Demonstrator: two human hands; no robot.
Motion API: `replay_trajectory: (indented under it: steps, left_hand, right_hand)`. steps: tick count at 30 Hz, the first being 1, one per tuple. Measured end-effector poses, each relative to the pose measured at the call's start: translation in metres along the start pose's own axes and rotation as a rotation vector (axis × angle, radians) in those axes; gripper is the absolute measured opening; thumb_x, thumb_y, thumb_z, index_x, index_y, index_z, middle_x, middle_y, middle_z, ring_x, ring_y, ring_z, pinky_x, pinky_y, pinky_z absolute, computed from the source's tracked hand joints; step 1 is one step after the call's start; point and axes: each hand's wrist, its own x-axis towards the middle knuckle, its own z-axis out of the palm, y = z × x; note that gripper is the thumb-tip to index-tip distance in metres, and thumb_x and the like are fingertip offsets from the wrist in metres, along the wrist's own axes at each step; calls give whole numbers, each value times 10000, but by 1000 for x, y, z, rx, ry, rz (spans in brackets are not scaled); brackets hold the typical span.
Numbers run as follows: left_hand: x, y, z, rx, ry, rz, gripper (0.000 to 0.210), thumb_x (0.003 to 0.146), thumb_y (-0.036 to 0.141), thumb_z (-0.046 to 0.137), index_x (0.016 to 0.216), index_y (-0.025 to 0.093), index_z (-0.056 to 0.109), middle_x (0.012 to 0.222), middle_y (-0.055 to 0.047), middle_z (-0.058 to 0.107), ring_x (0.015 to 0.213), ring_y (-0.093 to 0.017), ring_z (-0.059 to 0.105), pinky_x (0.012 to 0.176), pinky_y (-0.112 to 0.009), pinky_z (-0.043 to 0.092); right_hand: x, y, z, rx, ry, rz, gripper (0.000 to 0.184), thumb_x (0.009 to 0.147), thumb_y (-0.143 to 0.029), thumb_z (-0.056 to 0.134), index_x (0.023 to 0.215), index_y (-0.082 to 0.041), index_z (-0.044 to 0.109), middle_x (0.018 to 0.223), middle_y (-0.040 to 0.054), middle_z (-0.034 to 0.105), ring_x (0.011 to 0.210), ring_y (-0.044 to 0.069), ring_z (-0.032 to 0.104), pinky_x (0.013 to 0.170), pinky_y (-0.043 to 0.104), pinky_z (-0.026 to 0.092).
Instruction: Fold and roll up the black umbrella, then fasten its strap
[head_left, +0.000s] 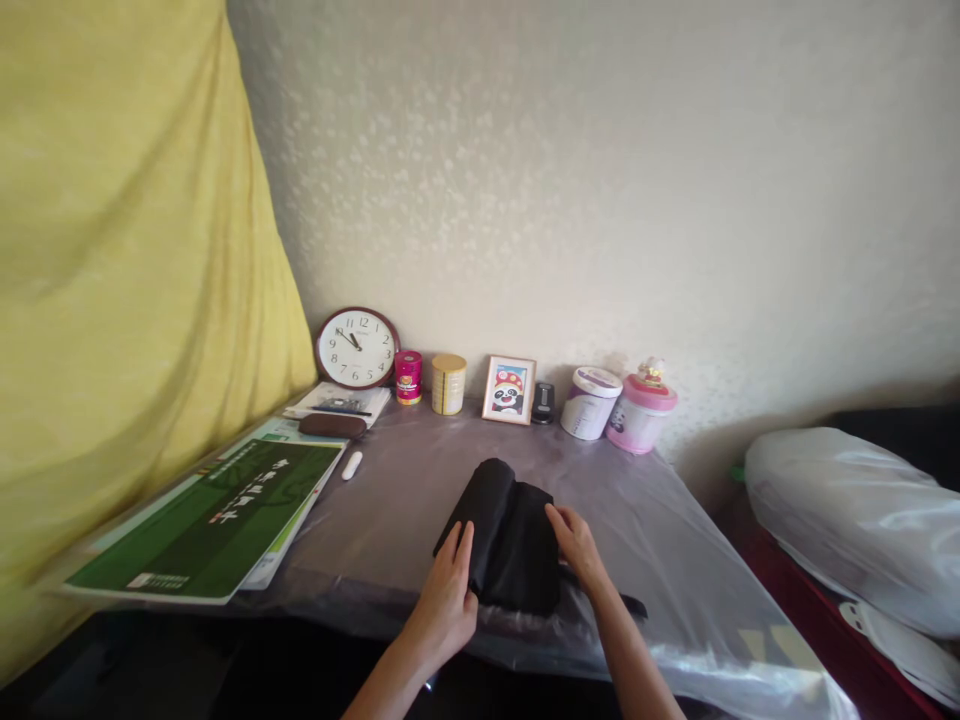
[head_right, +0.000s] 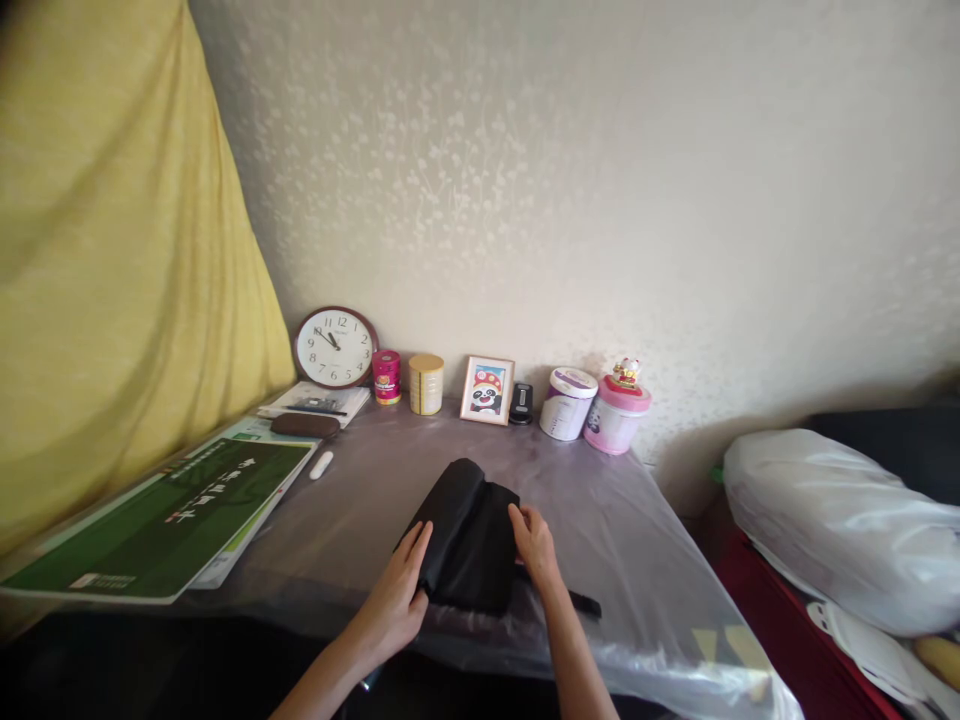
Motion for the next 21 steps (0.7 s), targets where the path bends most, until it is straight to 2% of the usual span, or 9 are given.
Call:
replay_trajectory:
  steps: [2,4,7,11,17,21]
  left_hand:
    - [0,-1,2,9,13,2,828,637,13,385,1411,124,113,1494,-122,153,1362,-200,188,1108,-321,210]
    - [0,-2,5,28,24,-1,827,640,13,390,1411,130,114,1491,-129,161,1357,-209,203,1102,-325,223]
    - [0,-4,9,64,32,-16,842,647,7,398,1415,157,89,1482,-144,181,1347,-227,232,1086,-339,250]
    - [-1,-2,11,141,37,-32,853,647,-1,407,1416,163,75,1463,-181,209,1324,-259,283,1067,-365,276]
    - [-1,4,8,209,31,-24,860,620,8,437,1408,110,108,1451,-206,229,1329,-271,274,1071,-379,288]
    - [-1,3,8,274,27,-7,785,611,18,438,1368,53,236,1449,-210,237,1344,-269,237,1093,-381,265]
  right_hand:
    - [1,-1,4,-27,40,-60,358,705,-500,529,783,-175,656,662,28,636,660,187,606,537,256,462]
    - [1,-3,6,3,27,-108,346,689,-498,546,743,-175,659,645,29,637,656,194,599,548,267,455]
    - [-1,-12,6,153,-37,-162,387,690,-527,545,738,-160,659,646,28,640,632,183,576,538,269,443]
    - [-2,-36,11,340,-97,-184,432,690,-545,565,817,-142,652,679,27,639,621,157,554,539,249,426]
    - [6,-67,43,362,-141,-212,372,724,-497,539,808,-144,621,597,-12,575,526,119,491,471,223,373]
    - [14,-72,68,316,-100,-265,332,716,-456,531,786,-144,622,585,-9,574,541,132,507,489,236,396]
